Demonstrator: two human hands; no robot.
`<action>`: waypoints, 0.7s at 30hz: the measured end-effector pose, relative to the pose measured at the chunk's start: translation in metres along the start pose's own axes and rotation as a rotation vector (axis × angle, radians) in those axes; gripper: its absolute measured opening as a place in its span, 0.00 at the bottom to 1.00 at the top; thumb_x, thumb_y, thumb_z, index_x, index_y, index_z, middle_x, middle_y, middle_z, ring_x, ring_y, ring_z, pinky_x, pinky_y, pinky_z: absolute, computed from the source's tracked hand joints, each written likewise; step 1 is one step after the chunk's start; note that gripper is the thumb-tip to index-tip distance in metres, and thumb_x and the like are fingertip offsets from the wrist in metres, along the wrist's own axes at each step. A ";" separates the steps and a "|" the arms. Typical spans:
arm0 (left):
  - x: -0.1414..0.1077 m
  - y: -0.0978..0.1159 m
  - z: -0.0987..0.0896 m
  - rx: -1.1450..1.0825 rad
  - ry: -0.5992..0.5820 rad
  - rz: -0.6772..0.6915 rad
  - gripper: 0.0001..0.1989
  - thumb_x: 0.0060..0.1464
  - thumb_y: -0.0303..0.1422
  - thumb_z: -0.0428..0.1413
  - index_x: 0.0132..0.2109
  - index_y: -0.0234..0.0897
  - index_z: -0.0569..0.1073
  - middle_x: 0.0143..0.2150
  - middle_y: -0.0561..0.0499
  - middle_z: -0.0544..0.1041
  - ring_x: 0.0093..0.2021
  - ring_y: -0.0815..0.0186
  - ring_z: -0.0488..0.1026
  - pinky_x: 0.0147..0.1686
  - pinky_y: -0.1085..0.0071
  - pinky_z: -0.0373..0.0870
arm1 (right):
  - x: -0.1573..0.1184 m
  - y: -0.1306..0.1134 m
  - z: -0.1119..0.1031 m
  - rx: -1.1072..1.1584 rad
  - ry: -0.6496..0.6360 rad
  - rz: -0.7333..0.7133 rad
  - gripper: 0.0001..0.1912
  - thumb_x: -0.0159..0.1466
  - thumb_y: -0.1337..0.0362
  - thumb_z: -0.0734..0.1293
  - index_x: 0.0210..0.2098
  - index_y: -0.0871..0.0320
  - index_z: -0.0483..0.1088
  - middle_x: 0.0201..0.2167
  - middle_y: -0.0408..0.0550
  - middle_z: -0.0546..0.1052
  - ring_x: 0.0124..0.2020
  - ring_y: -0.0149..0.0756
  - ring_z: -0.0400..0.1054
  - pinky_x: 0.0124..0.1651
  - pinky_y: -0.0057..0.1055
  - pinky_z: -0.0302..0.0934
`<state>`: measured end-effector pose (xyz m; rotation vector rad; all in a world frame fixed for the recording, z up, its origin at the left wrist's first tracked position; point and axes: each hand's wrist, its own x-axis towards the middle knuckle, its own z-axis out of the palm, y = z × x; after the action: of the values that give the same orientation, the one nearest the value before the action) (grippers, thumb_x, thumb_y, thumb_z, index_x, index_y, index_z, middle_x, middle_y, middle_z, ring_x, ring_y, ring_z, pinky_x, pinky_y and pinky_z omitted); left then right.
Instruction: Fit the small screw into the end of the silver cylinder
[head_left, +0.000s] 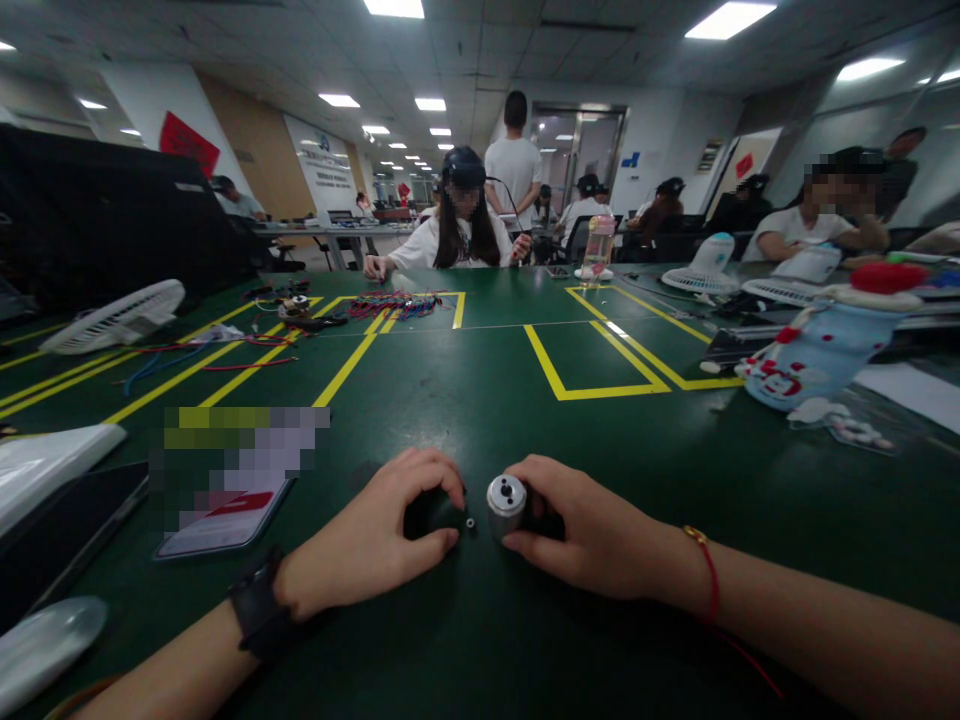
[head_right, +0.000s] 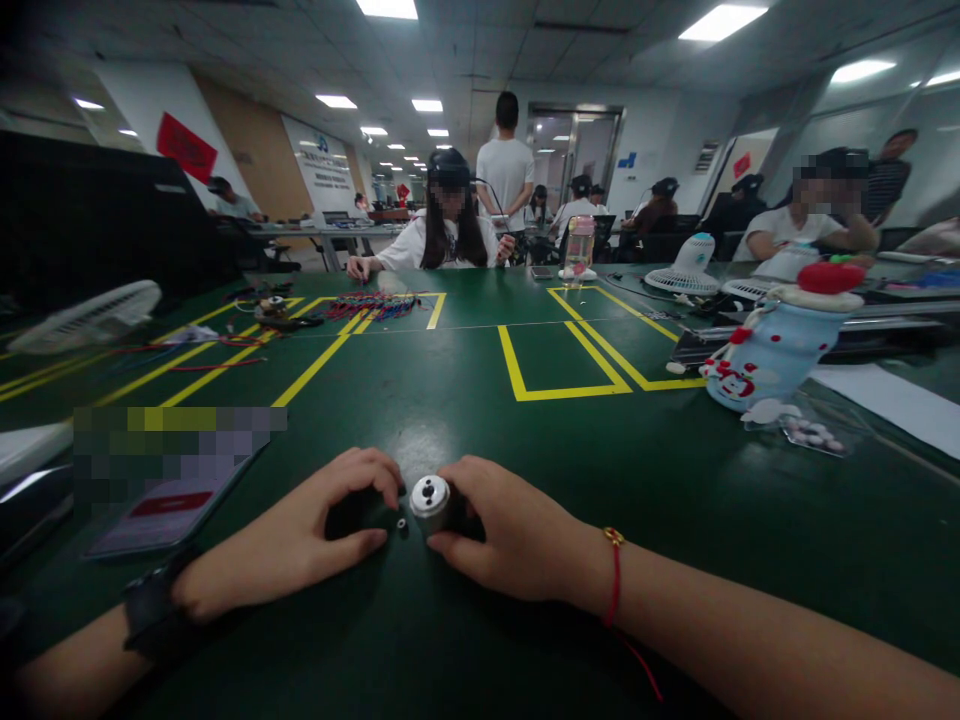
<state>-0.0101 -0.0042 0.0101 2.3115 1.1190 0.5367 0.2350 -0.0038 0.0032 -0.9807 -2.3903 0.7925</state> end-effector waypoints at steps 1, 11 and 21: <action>0.000 0.001 0.000 0.013 -0.008 -0.002 0.09 0.51 0.27 0.58 0.40 0.41 0.69 0.48 0.50 0.71 0.49 0.58 0.67 0.51 0.58 0.64 | 0.000 0.000 0.000 -0.003 0.000 -0.005 0.15 0.59 0.66 0.69 0.45 0.57 0.66 0.38 0.47 0.70 0.34 0.35 0.62 0.36 0.32 0.58; 0.001 0.003 0.006 0.078 0.000 0.003 0.05 0.55 0.34 0.59 0.40 0.43 0.73 0.47 0.51 0.72 0.49 0.58 0.66 0.50 0.58 0.63 | 0.001 -0.001 0.000 0.009 -0.004 -0.008 0.16 0.59 0.66 0.69 0.46 0.57 0.66 0.38 0.46 0.70 0.35 0.35 0.62 0.37 0.32 0.58; 0.011 0.014 -0.002 -0.054 0.154 0.017 0.05 0.61 0.32 0.54 0.42 0.42 0.74 0.43 0.51 0.72 0.44 0.63 0.70 0.46 0.65 0.67 | 0.001 0.000 0.000 -0.001 -0.002 -0.016 0.15 0.59 0.66 0.69 0.45 0.58 0.66 0.38 0.45 0.69 0.35 0.34 0.62 0.37 0.31 0.58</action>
<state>0.0034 -0.0025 0.0209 2.2667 1.1415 0.7531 0.2344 -0.0029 0.0030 -0.9608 -2.3972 0.7866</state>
